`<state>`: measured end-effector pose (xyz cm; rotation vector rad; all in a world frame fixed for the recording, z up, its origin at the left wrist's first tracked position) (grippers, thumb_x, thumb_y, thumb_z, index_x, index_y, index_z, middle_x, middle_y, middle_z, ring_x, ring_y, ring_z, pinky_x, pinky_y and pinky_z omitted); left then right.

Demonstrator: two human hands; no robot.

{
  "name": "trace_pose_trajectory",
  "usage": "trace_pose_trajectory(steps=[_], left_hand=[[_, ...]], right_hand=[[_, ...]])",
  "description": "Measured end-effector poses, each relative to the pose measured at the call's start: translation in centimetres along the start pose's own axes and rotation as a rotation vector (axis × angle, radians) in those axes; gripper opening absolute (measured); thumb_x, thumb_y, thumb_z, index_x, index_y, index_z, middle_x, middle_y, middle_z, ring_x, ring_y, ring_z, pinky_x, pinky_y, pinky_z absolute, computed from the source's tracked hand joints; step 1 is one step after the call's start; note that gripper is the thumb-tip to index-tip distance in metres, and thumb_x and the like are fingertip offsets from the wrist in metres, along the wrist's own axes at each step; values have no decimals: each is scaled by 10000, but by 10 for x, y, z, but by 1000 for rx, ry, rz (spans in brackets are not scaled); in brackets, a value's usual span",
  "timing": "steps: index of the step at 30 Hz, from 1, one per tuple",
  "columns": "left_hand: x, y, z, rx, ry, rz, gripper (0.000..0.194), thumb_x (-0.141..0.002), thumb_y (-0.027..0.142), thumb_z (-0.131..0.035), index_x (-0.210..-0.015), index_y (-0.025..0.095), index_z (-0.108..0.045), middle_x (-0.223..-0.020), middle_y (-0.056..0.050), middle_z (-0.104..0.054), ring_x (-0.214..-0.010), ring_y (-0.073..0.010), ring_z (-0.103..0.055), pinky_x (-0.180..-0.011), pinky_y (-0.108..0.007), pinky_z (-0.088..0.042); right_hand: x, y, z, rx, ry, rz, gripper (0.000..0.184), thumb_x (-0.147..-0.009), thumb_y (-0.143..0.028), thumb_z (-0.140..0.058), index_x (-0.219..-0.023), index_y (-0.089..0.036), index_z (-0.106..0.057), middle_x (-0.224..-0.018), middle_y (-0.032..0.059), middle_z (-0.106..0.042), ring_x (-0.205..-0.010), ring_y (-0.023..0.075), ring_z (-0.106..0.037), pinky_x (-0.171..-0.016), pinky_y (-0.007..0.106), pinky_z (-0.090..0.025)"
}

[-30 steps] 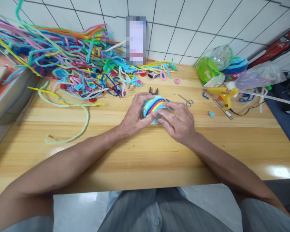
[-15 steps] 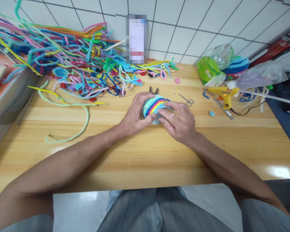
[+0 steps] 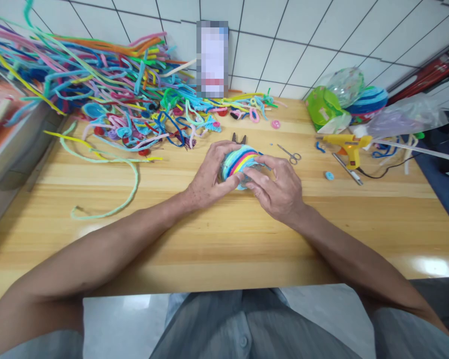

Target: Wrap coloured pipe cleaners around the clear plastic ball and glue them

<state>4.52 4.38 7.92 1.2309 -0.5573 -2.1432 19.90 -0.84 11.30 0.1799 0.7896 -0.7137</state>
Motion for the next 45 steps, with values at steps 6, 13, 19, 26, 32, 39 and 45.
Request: trace_pose_trajectory(steps=[6, 13, 19, 26, 32, 39, 45], left_hand=[[-1, 1, 2, 21, 4, -5, 521, -1142, 605, -516, -1540, 269, -517, -1515, -146, -629, -1468, -300, -591, -1274, -539, -504], [-1, 1, 1, 31, 7, -64, 634, -1072, 621, -646, -1558, 241, -502, -1524, -167, -624, -1479, -310, -588, -1271, -528, -509], [-1, 2, 1, 7, 30, -90, 630, -1065, 595, -668, -1557, 234, -511, -1511, -168, -631, -1461, -311, -604, -1254, -521, -526], [-1, 2, 0, 0, 19, -87, 618, -1082, 592, -645, -1573, 244, -503, -1517, -162, -638, -1466, -312, -597, -1263, -549, -513], [-1, -2, 0, 17, -3, -61, 615, -1101, 618, -604, -1572, 231, -521, -1537, -167, -644, -1486, -326, -592, -1280, -569, -495], [-6, -4, 9, 61, 46, 16, 678, -1145, 612, -502, -1693, 227, -395, -1676, -187, -557, -1560, -334, -563, -1321, -560, -463], [-11, -4, 1, 38, -11, 18, 599, -1099, 620, -599, -1535, 210, -585, -1520, -191, -657, -1496, -340, -593, -1287, -585, -491]], right_hand=[[-1, -6, 1, 73, 16, 43, 355, -1057, -290, -738, -1411, -313, -711, -1374, 115, -746, -1194, 300, -745, -1016, 489, -646], [1, -6, 0, 106, -8, 36, 347, -1056, -257, -727, -1402, -282, -715, -1394, 119, -734, -1224, 303, -735, -1040, 490, -635], [2, -2, -2, 84, -16, 18, 381, -1056, -256, -721, -1433, -299, -704, -1407, 117, -726, -1227, 311, -727, -1051, 512, -628], [-2, -7, 1, 95, 30, 38, 340, -1077, -268, -698, -1416, -293, -686, -1363, 117, -726, -1185, 290, -731, -1011, 486, -640], [0, -4, -4, 50, 17, 41, 429, -1052, -389, -738, -1458, -299, -632, -1403, 142, -675, -1292, 366, -693, -1101, 619, -610], [4, 4, -10, -6, 45, 20, 585, -1000, -406, -821, -1527, -304, -590, -1482, 176, -640, -1303, 378, -704, -1047, 560, -643], [2, 1, -10, -30, 99, 28, 530, -992, -329, -829, -1474, -268, -617, -1430, 187, -669, -1290, 369, -715, -1036, 544, -659]])
Point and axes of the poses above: each hand's wrist, its own x-axis away from the middle knuckle, its own z-axis out of the back of the hand, y = z × x, the point moved 10 cm from there along -x, towards the middle knuckle
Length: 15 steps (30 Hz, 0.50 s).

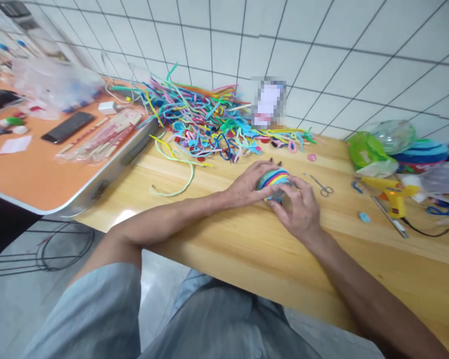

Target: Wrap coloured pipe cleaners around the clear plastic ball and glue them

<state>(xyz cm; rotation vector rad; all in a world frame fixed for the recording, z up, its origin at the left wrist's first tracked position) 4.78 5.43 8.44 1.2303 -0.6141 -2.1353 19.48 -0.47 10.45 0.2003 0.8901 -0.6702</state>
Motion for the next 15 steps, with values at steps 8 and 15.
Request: trace_pose_trajectory(steps=[8, 15], left_hand=[[4, 3, 6, -2, -56, 73, 548, -1091, 582, -624, -1483, 201, -585, -1493, -185, -638, -1450, -328, -601, -1287, -580, -483], [10, 9, 12, -25, -12, 95, 553, -1079, 601, -634, -1458, 201, -590, -1461, -172, -663, -1392, -310, -640, -1245, -534, -530]], right_hand=[[1, 13, -6, -282, 1, -160, 359, -1034, -367, -753, -1376, -277, -693, -1402, 151, -681, -1323, 341, -681, -1130, 581, -598], [-1, 21, -7, -389, 14, -239, 291, -1062, -395, -707, -1314, -249, -720, -1378, 156, -704, -1331, 328, -680, -1138, 573, -578]])
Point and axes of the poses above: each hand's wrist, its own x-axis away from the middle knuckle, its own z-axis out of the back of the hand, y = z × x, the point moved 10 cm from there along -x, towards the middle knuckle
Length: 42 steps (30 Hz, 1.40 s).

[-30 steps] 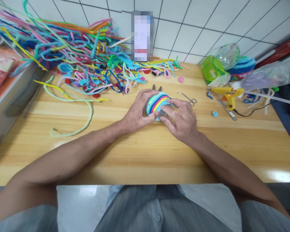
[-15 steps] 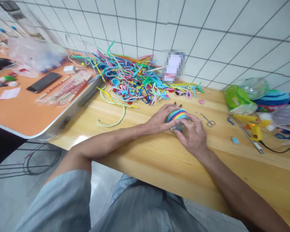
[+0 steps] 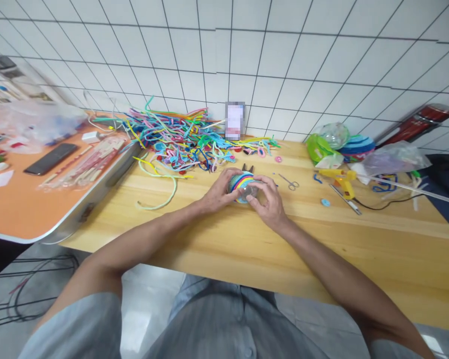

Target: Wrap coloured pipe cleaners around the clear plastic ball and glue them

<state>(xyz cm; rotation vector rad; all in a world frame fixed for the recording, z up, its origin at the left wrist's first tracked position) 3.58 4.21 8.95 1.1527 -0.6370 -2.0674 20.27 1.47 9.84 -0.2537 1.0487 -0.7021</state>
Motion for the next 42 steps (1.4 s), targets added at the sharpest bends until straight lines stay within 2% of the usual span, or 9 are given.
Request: trace_pose_trajectory(steps=[5, 15, 24, 34, 42], left_hand=[[-1, -2, -5, -8, 9, -23, 535, -1073, 555, -636, -1466, 197, -578, -1473, -178, -654, -1409, -319, -634, -1239, -550, -535], [6, 0, -8, -18, 56, -82, 470, -1090, 455, -634, -1470, 189, -558, -1479, -188, -630, -1437, -298, -619, -1254, -535, -513], [7, -7, -6, 0, 68, -56, 499, -1072, 498, -638, -1475, 217, -557, -1499, -186, -634, -1446, -333, -605, -1255, -577, -497], [8, -6, -6, -6, 84, -87, 498, -1091, 526, -603, -1479, 219, -543, -1501, -187, -617, -1448, -323, -599, -1255, -568, -494], [10, -6, -8, -57, 73, -76, 493, -1090, 512, -594, -1484, 224, -521, -1493, -180, -624, -1445, -319, -597, -1253, -566, -492]], right_hand=[[-2, 0, 4, -50, 38, 2, 277, -1069, -393, -706, -1306, -250, -722, -1357, 148, -727, -1311, 311, -696, -1126, 552, -589], [0, -8, 5, 97, 36, 81, 222, -1059, -293, -713, -1271, -256, -769, -1304, 131, -760, -1221, 295, -722, -1047, 515, -612], [1, -11, 4, 229, 23, 140, 251, -1072, -312, -692, -1301, -272, -788, -1209, 120, -808, -1131, 305, -763, -986, 530, -637], [0, -15, 6, 220, 23, 192, 254, -1080, -273, -687, -1318, -249, -773, -1185, 122, -805, -1098, 288, -766, -954, 493, -653], [3, -6, 7, 195, 2, 139, 309, -1088, -193, -612, -1317, -273, -802, -1147, 108, -793, -1078, 273, -750, -947, 488, -654]])
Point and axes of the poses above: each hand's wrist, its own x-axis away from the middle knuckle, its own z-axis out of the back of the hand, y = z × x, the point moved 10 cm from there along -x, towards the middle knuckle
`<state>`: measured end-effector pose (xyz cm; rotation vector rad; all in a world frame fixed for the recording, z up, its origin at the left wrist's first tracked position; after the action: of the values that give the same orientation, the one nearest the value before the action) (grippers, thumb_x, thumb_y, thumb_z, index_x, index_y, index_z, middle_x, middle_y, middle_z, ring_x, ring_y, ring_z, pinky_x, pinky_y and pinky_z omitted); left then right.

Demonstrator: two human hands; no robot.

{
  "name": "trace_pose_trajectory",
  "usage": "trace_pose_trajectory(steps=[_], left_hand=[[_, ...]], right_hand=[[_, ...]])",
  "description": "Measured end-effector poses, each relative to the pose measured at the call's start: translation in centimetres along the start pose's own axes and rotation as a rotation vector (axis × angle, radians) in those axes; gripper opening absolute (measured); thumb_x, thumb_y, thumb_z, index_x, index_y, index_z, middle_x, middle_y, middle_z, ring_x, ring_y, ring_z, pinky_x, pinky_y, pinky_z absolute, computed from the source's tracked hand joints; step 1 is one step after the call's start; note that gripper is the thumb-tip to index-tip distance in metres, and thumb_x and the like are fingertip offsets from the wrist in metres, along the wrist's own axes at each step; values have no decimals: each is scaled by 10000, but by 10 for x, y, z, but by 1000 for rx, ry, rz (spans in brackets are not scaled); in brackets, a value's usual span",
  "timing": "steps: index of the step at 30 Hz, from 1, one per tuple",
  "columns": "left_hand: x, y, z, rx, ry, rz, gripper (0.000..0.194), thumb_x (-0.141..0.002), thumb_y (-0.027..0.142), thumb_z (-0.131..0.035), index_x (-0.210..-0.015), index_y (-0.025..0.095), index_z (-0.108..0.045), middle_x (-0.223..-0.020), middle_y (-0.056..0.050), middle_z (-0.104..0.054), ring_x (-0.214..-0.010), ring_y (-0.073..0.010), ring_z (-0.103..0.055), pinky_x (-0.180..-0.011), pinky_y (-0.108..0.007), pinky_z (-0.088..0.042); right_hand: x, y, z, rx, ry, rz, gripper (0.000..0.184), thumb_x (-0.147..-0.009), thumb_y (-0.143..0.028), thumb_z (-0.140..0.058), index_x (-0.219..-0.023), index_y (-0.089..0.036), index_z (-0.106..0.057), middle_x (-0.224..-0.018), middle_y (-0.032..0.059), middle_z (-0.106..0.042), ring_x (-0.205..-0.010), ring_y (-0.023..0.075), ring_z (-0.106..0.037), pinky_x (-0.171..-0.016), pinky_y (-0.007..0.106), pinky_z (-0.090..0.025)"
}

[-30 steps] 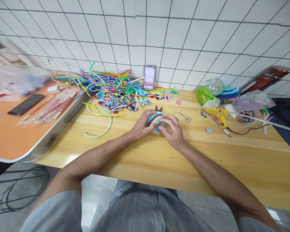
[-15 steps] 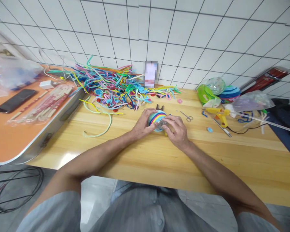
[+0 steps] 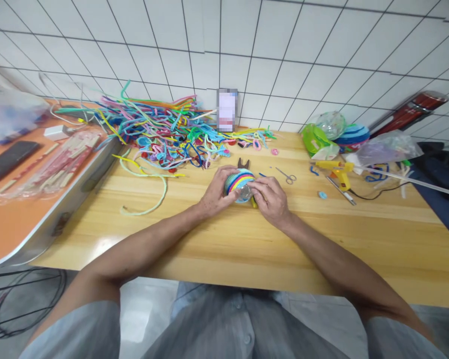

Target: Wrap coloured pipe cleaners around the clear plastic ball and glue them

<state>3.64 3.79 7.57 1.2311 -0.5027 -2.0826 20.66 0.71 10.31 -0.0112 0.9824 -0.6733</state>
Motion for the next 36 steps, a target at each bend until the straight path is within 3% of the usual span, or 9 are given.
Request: trace_pose_trajectory(steps=[8, 12, 18, 22, 29, 36], left_hand=[[-1, -1, 5, 99, -41, 101, 498, -1124, 649, -483, -1402, 238, -522, -1478, -168, -600, -1456, -309, -583, -1250, -536, -485], [-1, -4, 5, 127, -51, 169, 517, -1094, 693, -552, -1347, 246, -494, -1479, -160, -595, -1432, -296, -606, -1228, -508, -507], [1, -7, 0, 104, -97, 192, 529, -1106, 715, -522, -1354, 254, -441, -1492, -144, -594, -1420, -262, -618, -1207, -447, -520], [1, -6, 1, 191, -34, 181, 522, -1085, 698, -596, -1319, 253, -458, -1455, -140, -617, -1386, -258, -651, -1195, -449, -536], [4, -10, 2, 246, 67, 170, 479, -1069, 655, -658, -1304, 257, -533, -1403, -114, -656, -1338, -257, -673, -1180, -444, -541], [6, -9, -4, 294, 41, 194, 452, -1081, 600, -679, -1359, 270, -546, -1456, -112, -639, -1368, -254, -672, -1158, -423, -570]], right_hand=[[2, -9, -4, 52, -57, 29, 294, -1084, -200, -630, -1321, -275, -786, -1192, 110, -786, -1084, 265, -746, -931, 471, -651], [4, -23, -1, 81, -4, 125, 328, -1072, -166, -641, -1369, -261, -745, -1173, 105, -784, -1067, 244, -740, -915, 433, -650], [4, -24, -6, 118, -19, 138, 306, -1095, -199, -620, -1347, -301, -760, -1181, 76, -792, -1087, 233, -740, -917, 422, -645], [3, -29, 2, 89, 66, 200, 328, -1062, -134, -655, -1355, -251, -746, -1131, 86, -788, -1035, 225, -736, -881, 395, -643], [2, -13, 1, 12, 63, 81, 322, -1074, -149, -633, -1291, -317, -802, -1111, 77, -796, -996, 231, -757, -867, 412, -647], [-3, -17, 13, 15, 137, 123, 307, -1021, -77, -680, -1214, -292, -784, -1044, 61, -784, -921, 222, -742, -810, 389, -656]])
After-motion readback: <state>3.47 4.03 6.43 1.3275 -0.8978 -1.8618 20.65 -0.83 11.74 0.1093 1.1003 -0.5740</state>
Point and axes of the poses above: each hand's wrist, its own x-axis away from the middle knuckle, its own z-axis out of the back of the hand, y = z × x, the point moved 10 cm from there along -x, towards the middle knuckle
